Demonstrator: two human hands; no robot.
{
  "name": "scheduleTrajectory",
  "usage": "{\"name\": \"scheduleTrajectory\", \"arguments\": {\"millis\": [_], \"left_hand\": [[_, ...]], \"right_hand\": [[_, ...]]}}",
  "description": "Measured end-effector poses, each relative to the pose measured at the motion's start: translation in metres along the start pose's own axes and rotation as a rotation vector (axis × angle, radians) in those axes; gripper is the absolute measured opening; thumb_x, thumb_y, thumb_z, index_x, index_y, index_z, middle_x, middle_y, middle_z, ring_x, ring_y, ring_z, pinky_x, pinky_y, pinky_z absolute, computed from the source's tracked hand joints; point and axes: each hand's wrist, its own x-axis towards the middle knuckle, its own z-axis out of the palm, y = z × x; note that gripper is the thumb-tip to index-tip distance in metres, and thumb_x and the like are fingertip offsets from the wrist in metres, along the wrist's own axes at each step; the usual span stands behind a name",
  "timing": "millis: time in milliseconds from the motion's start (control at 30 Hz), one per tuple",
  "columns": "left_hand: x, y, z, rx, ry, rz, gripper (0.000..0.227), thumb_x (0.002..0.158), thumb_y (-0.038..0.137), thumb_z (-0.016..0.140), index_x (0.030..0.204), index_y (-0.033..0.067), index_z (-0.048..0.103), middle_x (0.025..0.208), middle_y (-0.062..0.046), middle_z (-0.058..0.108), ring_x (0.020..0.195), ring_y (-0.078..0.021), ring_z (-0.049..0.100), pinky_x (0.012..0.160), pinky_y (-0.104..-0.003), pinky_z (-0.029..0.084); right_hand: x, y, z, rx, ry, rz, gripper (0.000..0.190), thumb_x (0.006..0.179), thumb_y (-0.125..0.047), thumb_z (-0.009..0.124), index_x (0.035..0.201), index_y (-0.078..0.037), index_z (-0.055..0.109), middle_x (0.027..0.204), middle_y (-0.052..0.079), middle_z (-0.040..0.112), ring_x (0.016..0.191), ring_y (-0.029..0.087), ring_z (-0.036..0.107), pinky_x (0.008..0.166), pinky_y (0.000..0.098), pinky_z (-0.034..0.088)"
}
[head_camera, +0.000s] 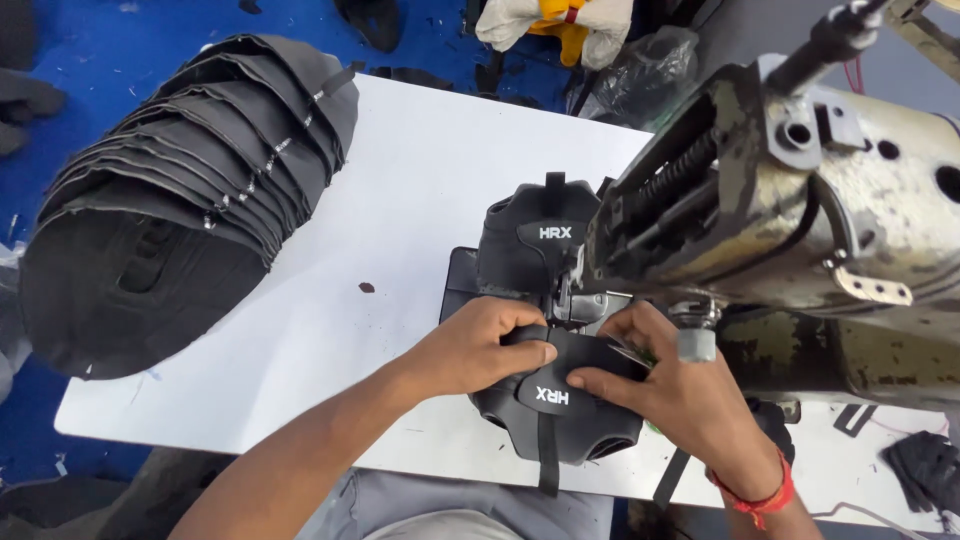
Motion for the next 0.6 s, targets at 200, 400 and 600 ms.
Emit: {"name": "scheduleTrajectory", "arguments": {"millis": [200, 400, 600], "left_hand": [[0.018, -0.003, -0.011, -0.07, 0.011, -0.102, 0.027, 0.09, 0.027, 0.072, 0.085, 0.0009, 0.072, 0.063, 0.003, 0.055, 0.057, -0.0058, 0.047, 0.051, -0.029, 0.038], [0.028, -0.008, -0.017, -0.126, 0.0, -0.103, 0.024, 0.089, 0.026, 0.072, 0.089, 0.0024, 0.074, 0.065, 0.004, 0.059, 0.059, -0.0036, 0.05, 0.053, -0.026, 0.041], [0.031, -0.006, -0.02, -0.128, -0.012, -0.101, 0.023, 0.089, 0.025, 0.071, 0.089, 0.002, 0.074, 0.069, 0.003, 0.062, 0.064, -0.0047, 0.053, 0.057, -0.026, 0.044]], "right_hand": [[0.019, 0.028, 0.017, 0.083, 0.125, -0.292, 0.066, 0.064, -0.039, 0.092, 0.11, 0.002, 0.066, 0.098, 0.009, 0.076, 0.086, 0.015, 0.072, 0.066, 0.0281, 0.057], [0.028, 0.031, 0.013, 0.286, 0.005, -0.302, 0.047, 0.069, -0.027, 0.088, 0.105, 0.0, 0.075, 0.098, 0.007, 0.079, 0.081, 0.013, 0.075, 0.067, 0.0289, 0.059], [0.033, 0.057, 0.021, 0.303, -0.023, -0.467, 0.032, 0.078, -0.015, 0.083, 0.107, -0.005, 0.081, 0.103, 0.007, 0.079, 0.085, 0.011, 0.076, 0.071, 0.0277, 0.058]]}}
